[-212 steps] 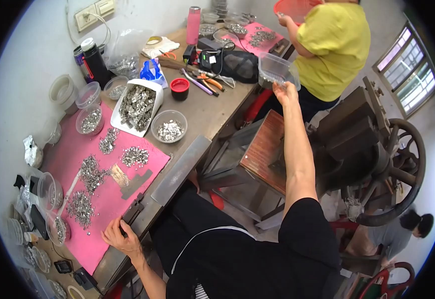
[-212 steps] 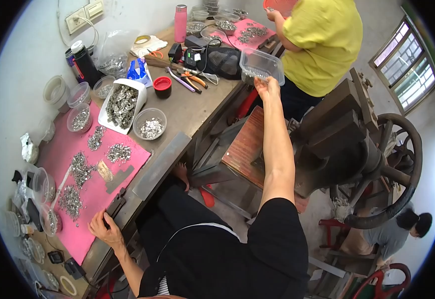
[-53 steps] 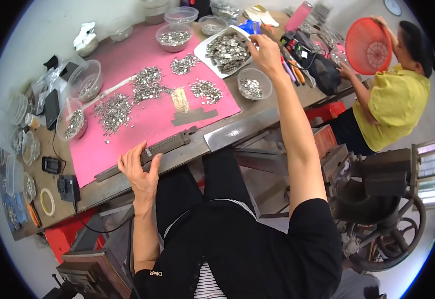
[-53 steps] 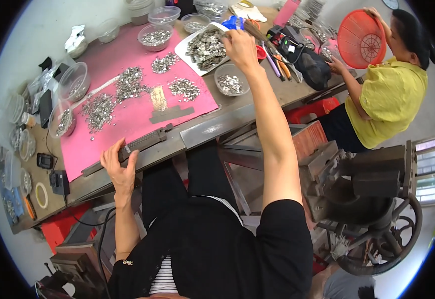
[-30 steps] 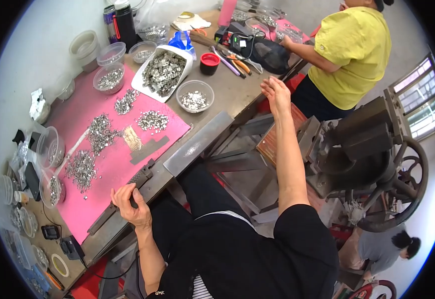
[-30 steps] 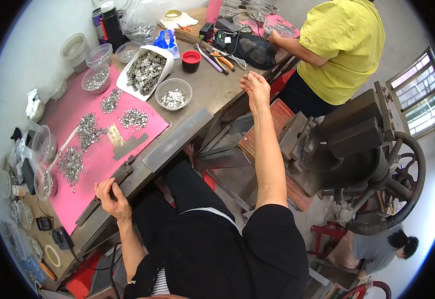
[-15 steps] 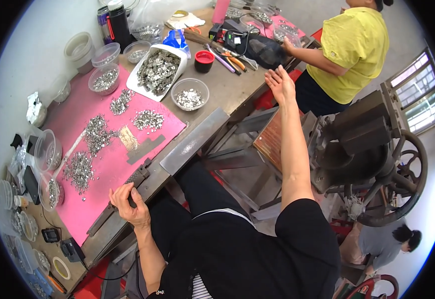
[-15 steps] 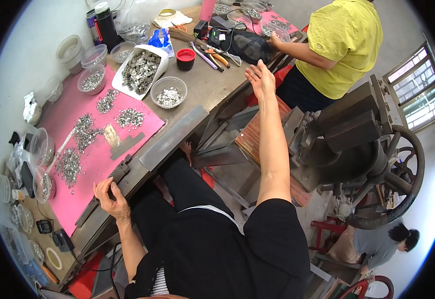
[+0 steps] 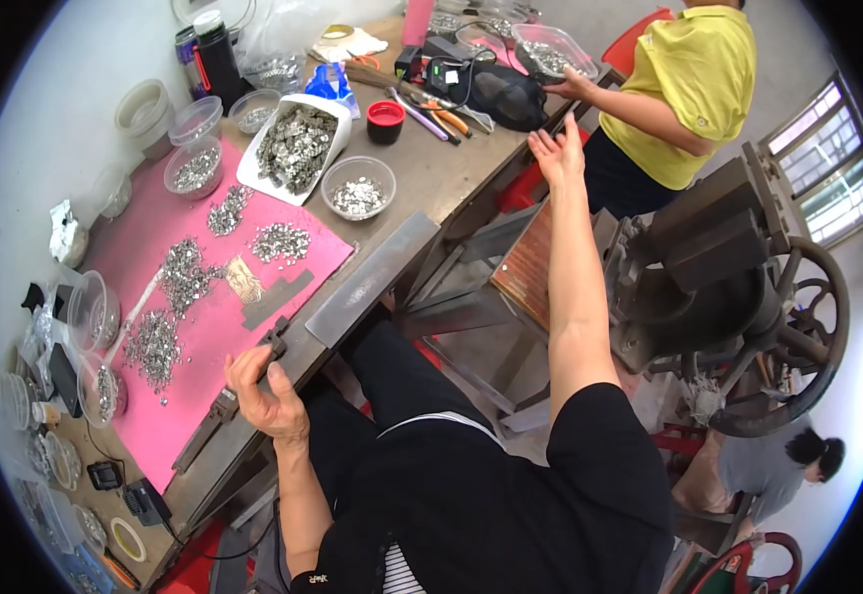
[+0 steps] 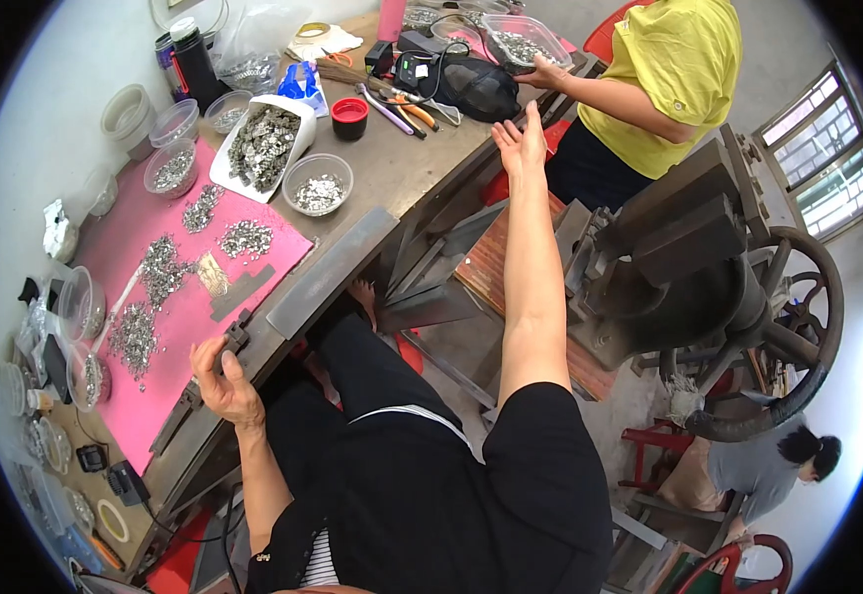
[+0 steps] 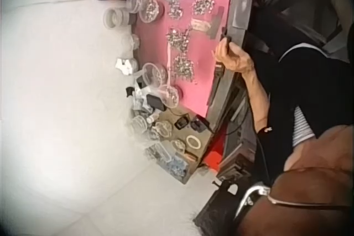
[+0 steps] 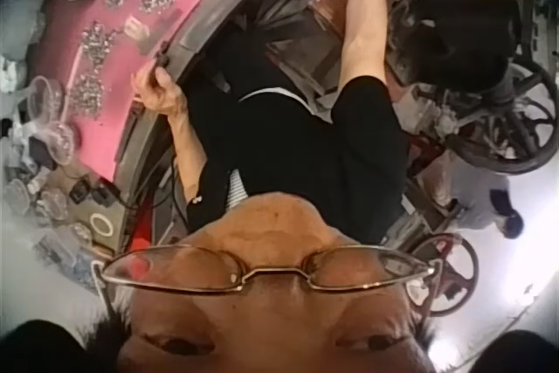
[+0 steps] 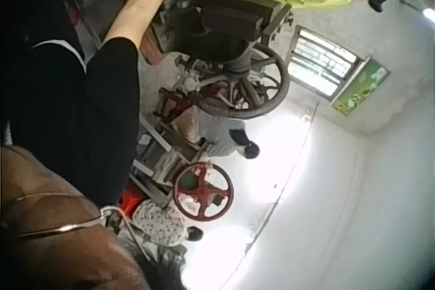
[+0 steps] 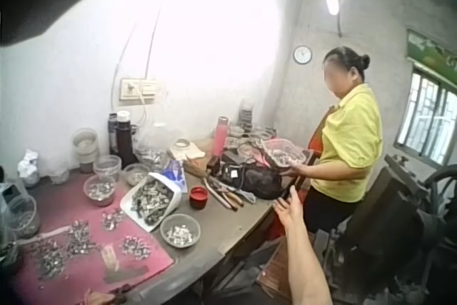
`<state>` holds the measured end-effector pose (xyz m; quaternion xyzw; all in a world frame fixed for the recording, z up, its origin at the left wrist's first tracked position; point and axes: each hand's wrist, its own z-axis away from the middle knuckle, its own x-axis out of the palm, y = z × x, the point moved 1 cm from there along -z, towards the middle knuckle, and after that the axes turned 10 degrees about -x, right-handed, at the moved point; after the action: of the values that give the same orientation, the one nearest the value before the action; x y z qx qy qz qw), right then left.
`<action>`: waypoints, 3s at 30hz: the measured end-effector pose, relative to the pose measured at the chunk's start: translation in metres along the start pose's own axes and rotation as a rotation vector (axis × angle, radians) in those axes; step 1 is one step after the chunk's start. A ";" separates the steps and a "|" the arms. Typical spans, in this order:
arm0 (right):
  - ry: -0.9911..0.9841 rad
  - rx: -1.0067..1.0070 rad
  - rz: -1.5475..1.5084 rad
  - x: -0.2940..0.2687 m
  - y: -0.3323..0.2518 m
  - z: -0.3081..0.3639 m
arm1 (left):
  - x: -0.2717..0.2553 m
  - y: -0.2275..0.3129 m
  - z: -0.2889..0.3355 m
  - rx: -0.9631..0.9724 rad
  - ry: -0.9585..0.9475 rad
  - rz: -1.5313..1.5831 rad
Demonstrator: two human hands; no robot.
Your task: Sorting and inserting small metal components into a metal fixture at a workbench.
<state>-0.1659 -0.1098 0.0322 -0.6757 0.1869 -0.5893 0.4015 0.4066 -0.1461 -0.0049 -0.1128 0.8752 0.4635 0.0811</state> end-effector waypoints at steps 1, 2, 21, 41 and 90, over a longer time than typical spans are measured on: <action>-0.015 -0.008 0.006 0.005 -0.004 -0.003 | 0.007 0.002 -0.001 -0.021 -0.028 0.089; -0.038 -0.005 0.010 0.013 -0.001 -0.005 | 0.015 0.005 -0.003 -0.077 -0.048 0.205; -0.237 0.259 -0.116 0.009 0.004 0.140 | 0.289 0.097 -0.098 -0.858 -0.819 0.779; -0.459 0.241 -0.080 -0.034 -0.017 0.259 | 0.181 0.105 -0.019 -0.526 -0.662 0.931; -1.248 0.328 0.211 0.258 0.166 0.339 | -0.038 -0.029 -0.151 -0.512 0.442 0.790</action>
<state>0.2522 -0.2891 0.0781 -0.7990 -0.1084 -0.0646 0.5880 0.4454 -0.2825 0.0650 0.1146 0.7059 0.6230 -0.3169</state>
